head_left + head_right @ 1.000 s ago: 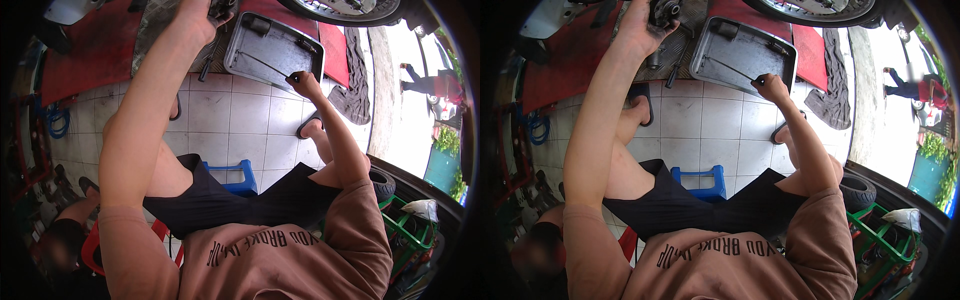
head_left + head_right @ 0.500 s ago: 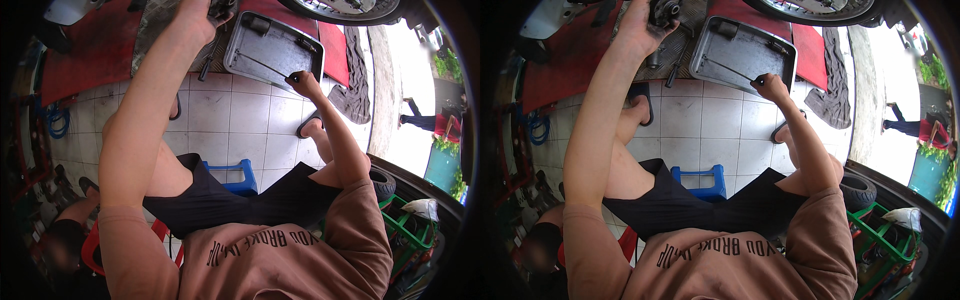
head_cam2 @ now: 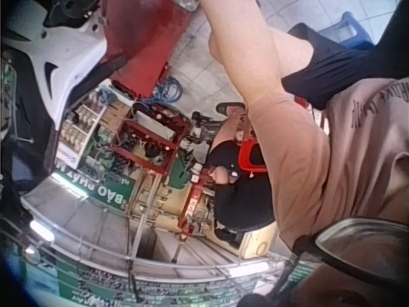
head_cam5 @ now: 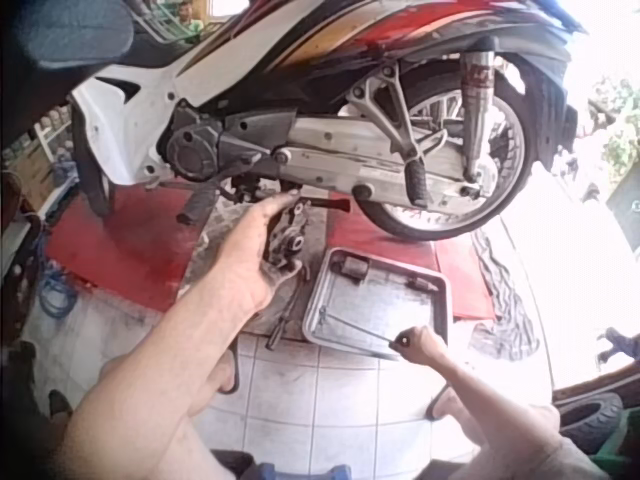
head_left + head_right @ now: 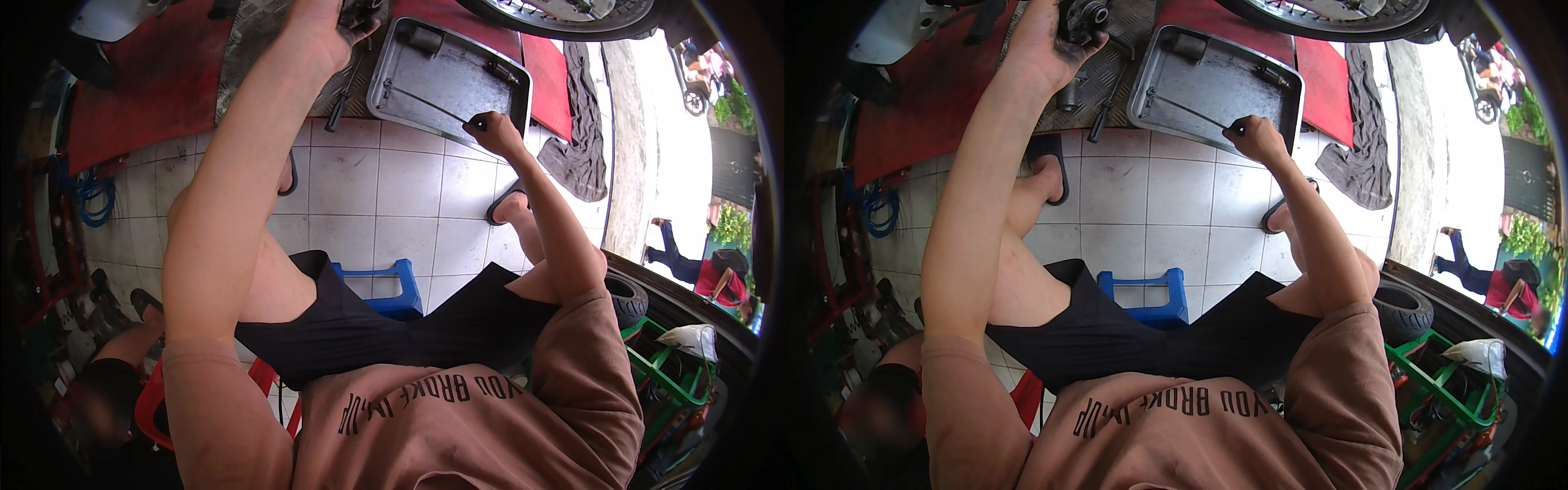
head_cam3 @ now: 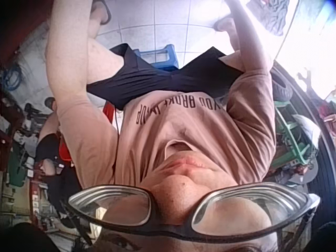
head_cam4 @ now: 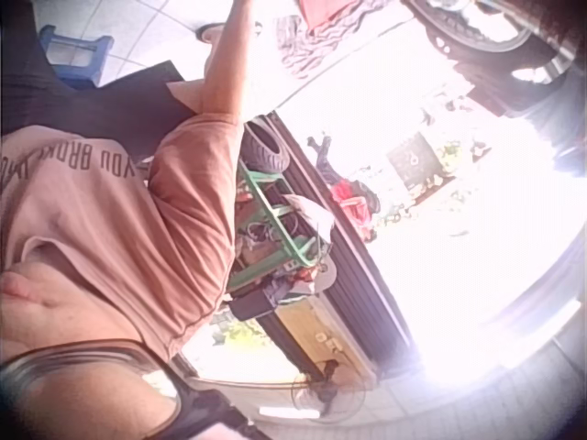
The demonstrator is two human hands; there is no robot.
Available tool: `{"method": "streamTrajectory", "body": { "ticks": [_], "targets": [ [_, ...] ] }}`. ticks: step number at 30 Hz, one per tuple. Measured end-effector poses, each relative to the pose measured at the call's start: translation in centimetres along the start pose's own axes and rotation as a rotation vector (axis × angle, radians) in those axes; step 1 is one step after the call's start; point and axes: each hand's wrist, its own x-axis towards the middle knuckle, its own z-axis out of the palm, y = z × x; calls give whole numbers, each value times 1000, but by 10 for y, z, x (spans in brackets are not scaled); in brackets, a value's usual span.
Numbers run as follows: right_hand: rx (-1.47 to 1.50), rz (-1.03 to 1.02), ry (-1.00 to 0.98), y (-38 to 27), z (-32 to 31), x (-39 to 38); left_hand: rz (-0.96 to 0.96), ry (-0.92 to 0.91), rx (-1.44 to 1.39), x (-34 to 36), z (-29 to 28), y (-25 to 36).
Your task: The person disassembles and cleans a motorcycle starter motor by hand and using a thin metal tool, removing internal components and wiping them inside a metal tray.
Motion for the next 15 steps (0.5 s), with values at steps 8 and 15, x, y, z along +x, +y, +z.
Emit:
{"method": "streamTrajectory", "body": {
  "ticks": [8,15],
  "targets": [
    [-3,-9,8,-3,-1,7,2,5,1,-3,-1,1],
    [-7,-2,-1,-6,-4,7,7,17,12,-7,-1,3]
  ]
}}
